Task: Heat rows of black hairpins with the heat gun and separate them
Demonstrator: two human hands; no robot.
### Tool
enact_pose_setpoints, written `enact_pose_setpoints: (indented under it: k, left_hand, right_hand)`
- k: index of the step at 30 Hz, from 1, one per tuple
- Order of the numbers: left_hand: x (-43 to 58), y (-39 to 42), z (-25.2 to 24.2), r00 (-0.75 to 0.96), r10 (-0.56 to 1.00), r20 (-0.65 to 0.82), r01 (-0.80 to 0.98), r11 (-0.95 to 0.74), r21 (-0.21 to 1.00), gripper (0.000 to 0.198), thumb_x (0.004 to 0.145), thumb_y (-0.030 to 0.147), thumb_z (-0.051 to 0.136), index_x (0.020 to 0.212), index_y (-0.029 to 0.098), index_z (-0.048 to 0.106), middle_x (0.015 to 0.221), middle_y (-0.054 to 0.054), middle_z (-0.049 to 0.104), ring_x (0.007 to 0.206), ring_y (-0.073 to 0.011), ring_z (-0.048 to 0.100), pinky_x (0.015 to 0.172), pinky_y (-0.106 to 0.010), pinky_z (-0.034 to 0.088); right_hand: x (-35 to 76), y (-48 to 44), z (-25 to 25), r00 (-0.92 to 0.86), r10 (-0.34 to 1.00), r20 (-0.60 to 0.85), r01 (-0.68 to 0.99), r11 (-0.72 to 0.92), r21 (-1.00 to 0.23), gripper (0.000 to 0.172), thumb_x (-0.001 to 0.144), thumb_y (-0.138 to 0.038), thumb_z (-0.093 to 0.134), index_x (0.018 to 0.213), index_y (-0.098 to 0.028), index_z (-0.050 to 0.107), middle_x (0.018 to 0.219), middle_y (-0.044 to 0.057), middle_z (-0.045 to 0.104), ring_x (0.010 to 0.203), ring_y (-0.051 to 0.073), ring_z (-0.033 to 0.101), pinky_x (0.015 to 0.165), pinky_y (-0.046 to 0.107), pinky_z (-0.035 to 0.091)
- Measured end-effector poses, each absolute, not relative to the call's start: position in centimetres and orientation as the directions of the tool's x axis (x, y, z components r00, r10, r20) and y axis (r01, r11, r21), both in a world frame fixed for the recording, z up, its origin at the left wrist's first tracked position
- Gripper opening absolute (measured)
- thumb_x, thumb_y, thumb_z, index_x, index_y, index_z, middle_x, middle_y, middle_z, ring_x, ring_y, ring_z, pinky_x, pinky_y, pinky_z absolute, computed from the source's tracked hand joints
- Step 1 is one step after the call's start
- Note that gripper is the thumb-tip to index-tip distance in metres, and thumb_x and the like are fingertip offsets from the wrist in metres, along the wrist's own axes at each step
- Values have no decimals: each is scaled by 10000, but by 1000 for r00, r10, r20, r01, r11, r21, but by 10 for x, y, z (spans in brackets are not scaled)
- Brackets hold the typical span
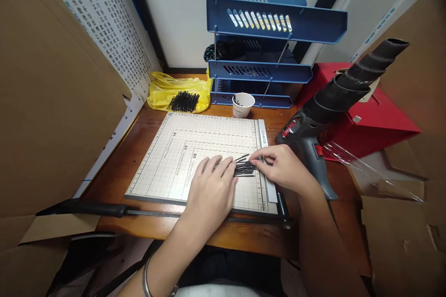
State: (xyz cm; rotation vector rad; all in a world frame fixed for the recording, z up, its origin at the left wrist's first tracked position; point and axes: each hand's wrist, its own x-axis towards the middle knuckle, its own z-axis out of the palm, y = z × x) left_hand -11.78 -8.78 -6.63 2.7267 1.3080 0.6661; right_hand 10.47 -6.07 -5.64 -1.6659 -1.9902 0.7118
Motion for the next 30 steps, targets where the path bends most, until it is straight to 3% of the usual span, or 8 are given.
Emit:
enact_pose_setpoints:
  k: [3,8,12,16,22,30]
  left_hand:
    - [-116,-84,-71,557,752,352,735,-644,213,317,1018,128,512,1314,116,627,1349,-69,688,1275,-318,571,1093,-529,454]
    - [-114,-83,-70,542,766,346,749,-627,214,326,1032,142,475,1313,134,640,1379,-56,677,1310,-312,569,1134,-514,437]
    - [-109,-95,-70,554,777,298,768,-615,176,453,1087,341,415,1441,89,543,1512,-94,568,1425,-336,472,1194,-553,370]
    - [-102,-103,-73,609,762,221,752,-643,145,609,1099,508,311,1513,88,463,1604,-79,447,1502,-328,369,1224,-567,331]
    - [-101,-101,-72,619,753,222,745,-653,138,641,1104,530,236,1551,103,406,1645,-58,371,1528,-299,328,1229,-551,326]
    - [-108,-101,-75,604,766,219,755,-638,148,601,1103,525,278,1532,138,443,1629,-35,410,1525,-300,330,1247,-550,287]
  right_hand:
    - [104,-61,-57,-156,987,25,754,136,-642,210,883,-342,632,891,-226,807,622,-10,623,550,94,404,560,251,296]
    - [105,-63,-57,-170,984,42,748,157,-645,201,880,-334,644,944,-249,815,769,-12,713,600,93,464,592,245,329]
    - [106,-63,-58,-163,986,41,754,151,-639,194,870,-315,641,876,-222,811,740,-1,698,581,90,445,585,251,319]
    - [107,-63,-57,-158,987,37,757,145,-637,195,862,-329,647,890,-224,809,593,-11,584,538,89,377,560,257,278]
    - [110,-65,-55,-162,986,36,747,147,-649,198,861,-350,646,867,-215,790,609,-16,588,535,82,351,555,248,278]
    - [111,-65,-55,-184,983,21,761,157,-630,185,845,-299,622,833,-222,789,683,-3,652,561,89,401,570,245,296]
